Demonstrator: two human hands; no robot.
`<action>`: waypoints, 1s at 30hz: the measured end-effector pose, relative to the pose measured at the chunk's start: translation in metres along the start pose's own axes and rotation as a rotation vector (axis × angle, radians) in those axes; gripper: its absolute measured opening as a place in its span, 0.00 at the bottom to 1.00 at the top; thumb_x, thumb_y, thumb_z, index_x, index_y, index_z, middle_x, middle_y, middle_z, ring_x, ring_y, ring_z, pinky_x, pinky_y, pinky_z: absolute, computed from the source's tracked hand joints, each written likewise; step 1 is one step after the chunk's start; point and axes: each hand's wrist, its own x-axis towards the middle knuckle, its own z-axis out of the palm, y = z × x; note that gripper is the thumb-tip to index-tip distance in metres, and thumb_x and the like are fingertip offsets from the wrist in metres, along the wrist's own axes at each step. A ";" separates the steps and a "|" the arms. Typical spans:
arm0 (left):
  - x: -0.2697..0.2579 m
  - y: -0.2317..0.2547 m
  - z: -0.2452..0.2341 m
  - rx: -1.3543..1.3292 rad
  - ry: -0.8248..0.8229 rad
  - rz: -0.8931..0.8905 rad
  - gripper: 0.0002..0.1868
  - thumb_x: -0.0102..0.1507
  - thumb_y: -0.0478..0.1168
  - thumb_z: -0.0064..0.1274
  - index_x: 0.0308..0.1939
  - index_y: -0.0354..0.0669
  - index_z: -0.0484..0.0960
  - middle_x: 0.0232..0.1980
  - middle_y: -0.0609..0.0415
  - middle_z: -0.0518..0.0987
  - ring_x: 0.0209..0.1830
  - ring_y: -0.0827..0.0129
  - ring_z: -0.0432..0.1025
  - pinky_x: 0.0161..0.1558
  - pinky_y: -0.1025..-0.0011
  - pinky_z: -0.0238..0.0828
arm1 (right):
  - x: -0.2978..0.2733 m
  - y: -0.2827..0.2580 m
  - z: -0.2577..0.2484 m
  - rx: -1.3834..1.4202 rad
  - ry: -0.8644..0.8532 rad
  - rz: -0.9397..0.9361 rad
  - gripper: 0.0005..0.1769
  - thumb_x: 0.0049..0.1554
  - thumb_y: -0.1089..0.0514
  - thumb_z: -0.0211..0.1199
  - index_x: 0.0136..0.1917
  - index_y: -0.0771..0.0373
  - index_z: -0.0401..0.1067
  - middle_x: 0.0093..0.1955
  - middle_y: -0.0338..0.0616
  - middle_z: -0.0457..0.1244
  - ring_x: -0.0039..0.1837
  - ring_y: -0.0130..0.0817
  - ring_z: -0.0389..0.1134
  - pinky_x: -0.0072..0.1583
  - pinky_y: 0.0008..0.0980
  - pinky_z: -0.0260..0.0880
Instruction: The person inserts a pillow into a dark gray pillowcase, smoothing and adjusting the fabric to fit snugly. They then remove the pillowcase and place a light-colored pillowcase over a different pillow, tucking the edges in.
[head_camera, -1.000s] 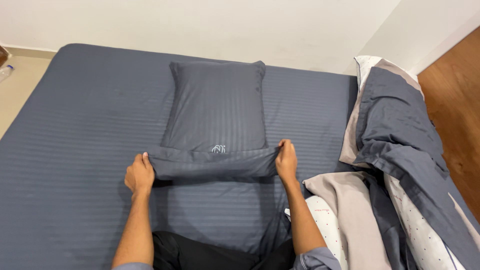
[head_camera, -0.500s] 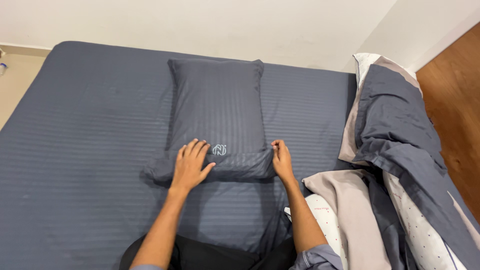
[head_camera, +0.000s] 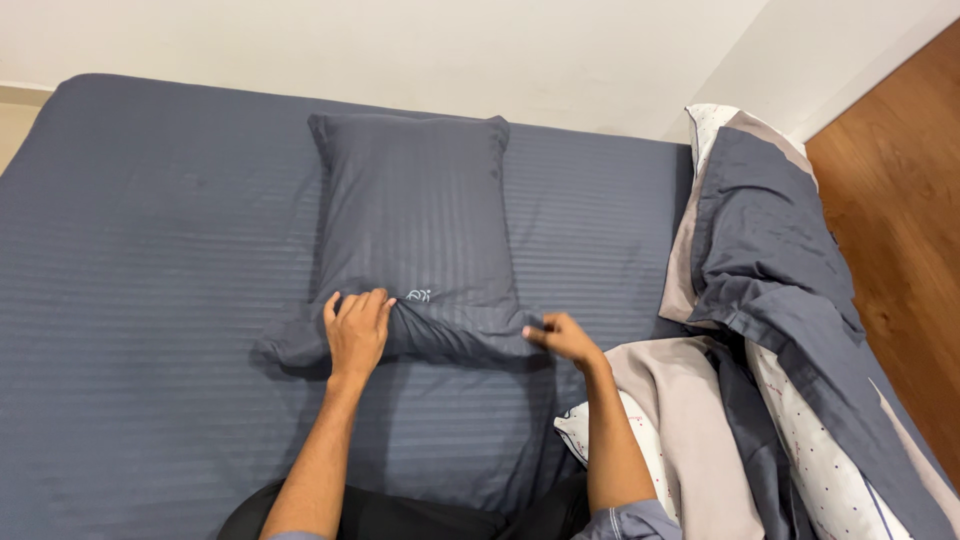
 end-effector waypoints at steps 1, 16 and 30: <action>0.001 -0.001 0.000 0.015 0.004 -0.009 0.09 0.67 0.46 0.56 0.40 0.44 0.81 0.34 0.61 0.80 0.37 0.66 0.74 0.65 0.50 0.60 | 0.004 -0.001 -0.003 0.079 0.068 -0.076 0.23 0.60 0.48 0.72 0.51 0.74 0.78 0.43 0.46 0.68 0.47 0.32 0.66 0.52 0.36 0.67; -0.025 -0.112 -0.014 -0.058 0.066 -1.028 0.31 0.65 0.64 0.55 0.59 0.42 0.75 0.55 0.49 0.79 0.56 0.53 0.71 0.56 0.52 0.64 | 0.017 -0.020 0.052 0.010 0.731 -0.085 0.20 0.67 0.44 0.52 0.60 0.60 0.72 0.36 0.54 0.64 0.42 0.44 0.67 0.47 0.42 0.65; -0.081 -0.146 -0.072 -0.819 -0.251 -0.764 0.21 0.62 0.46 0.59 0.54 0.37 0.84 0.60 0.59 0.80 0.58 0.73 0.72 0.59 0.71 0.64 | 0.014 -0.027 0.056 -0.372 0.739 0.148 0.24 0.67 0.36 0.42 0.55 0.55 0.68 0.45 0.61 0.69 0.52 0.69 0.68 0.51 0.62 0.65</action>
